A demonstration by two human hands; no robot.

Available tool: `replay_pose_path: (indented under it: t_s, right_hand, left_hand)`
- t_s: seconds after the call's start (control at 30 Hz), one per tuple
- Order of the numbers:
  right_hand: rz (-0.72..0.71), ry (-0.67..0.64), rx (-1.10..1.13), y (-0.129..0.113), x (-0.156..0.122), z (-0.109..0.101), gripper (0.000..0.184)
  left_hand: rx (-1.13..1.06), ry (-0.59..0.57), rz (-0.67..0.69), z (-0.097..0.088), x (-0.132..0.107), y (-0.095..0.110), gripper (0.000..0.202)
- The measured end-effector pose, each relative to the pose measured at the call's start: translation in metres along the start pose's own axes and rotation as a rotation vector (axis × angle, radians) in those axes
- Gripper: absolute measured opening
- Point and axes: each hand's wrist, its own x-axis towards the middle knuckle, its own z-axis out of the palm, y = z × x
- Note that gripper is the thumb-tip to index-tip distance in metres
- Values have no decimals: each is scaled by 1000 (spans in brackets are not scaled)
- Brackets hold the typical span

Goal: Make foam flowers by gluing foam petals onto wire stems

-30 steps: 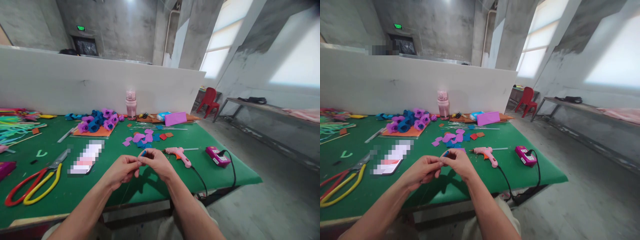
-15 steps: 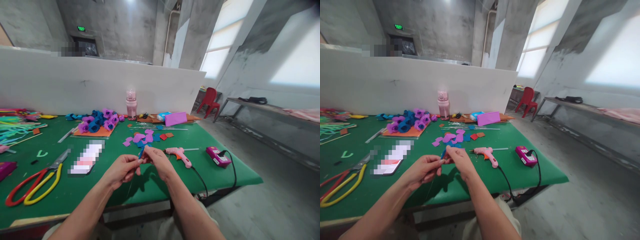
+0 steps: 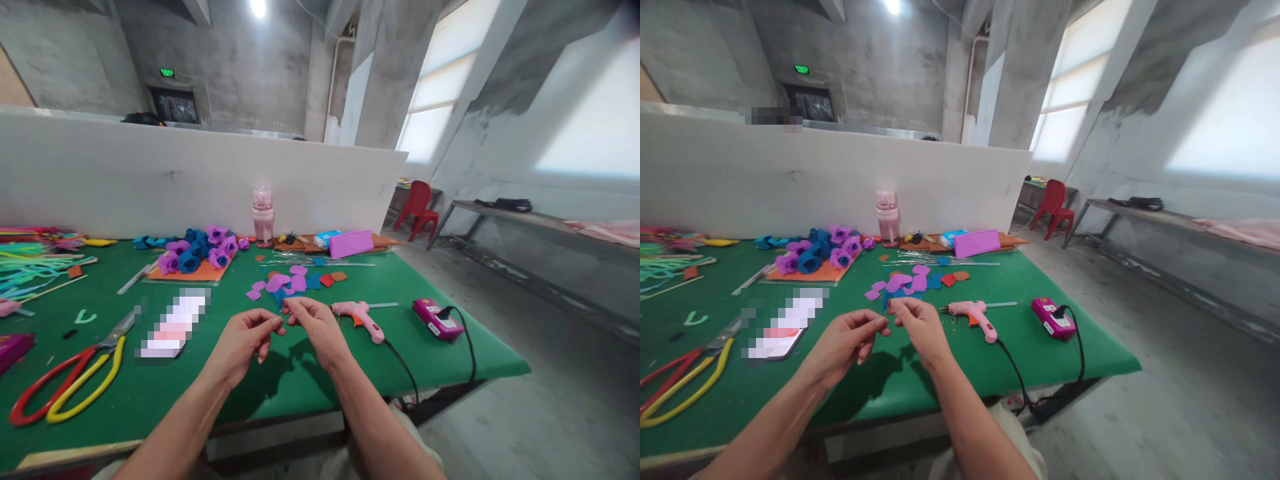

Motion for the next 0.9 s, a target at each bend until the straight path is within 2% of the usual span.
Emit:
replay_pose_path:
  t_s: [0.13, 0.27, 0.4, 0.5, 0.77, 0.9]
  right_hand:
    - [-53, 24, -52, 2, -1, 4, 23]
    - [-109, 101, -73, 2, 0, 4, 22]
    - [-60, 44, 16, 1, 1, 3, 27]
    - [-44, 59, 5, 1, 2, 2, 34]
    - [-167, 82, -233, 4, -2, 4, 18]
    - [-149, 58, -191, 2, -2, 5, 17]
  left_hand:
    - [16, -6, 19, 2, 0, -3, 28]
    - [14, -37, 24, 3, 0, -5, 30]
    - [0, -25, 47, 3, 2, -7, 29]
    - [-13, -8, 58, 3, 3, -9, 27]
    - [63, 34, 56, 5, 1, -6, 26]
    - [192, 58, 89, 3, 1, -7, 25]
